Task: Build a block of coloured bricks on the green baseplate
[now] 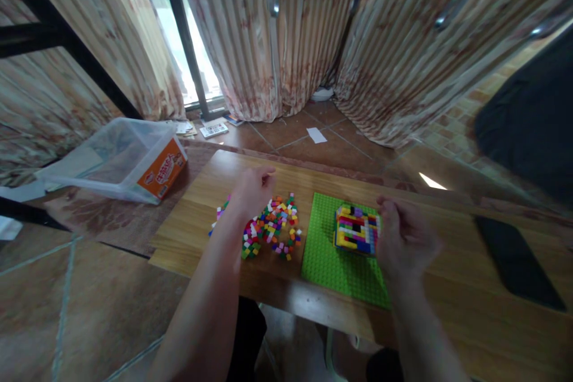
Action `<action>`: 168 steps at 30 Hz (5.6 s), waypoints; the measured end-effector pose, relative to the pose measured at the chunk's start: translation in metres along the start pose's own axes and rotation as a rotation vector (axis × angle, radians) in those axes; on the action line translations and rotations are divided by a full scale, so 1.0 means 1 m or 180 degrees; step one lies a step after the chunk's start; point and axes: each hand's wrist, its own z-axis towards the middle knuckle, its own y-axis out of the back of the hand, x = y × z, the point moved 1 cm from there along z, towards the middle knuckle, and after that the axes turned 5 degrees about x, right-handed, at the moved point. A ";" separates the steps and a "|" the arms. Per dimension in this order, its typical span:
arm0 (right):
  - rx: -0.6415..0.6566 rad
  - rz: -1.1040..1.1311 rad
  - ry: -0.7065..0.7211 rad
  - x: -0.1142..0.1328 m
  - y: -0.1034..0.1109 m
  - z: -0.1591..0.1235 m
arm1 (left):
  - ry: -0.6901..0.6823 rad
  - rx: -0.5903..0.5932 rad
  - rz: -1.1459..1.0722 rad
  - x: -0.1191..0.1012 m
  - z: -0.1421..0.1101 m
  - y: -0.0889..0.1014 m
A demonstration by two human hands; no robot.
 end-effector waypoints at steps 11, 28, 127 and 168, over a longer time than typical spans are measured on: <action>0.2584 -0.0119 0.0899 0.029 -0.036 -0.061 | 0.0273 -0.1364 -0.1463 0.008 0.007 0.004; 0.2304 -0.0977 0.0881 0.021 -0.060 -0.070 | 0.0520 -0.1695 -0.2474 -0.006 -0.001 0.021; 0.0945 -0.0139 -0.0564 -0.032 -0.005 0.011 | -0.0134 0.1095 0.1033 -0.020 -0.005 -0.028; 0.1140 0.0230 0.0221 0.006 -0.010 0.000 | -0.0699 0.1231 -0.0848 -0.040 -0.009 -0.032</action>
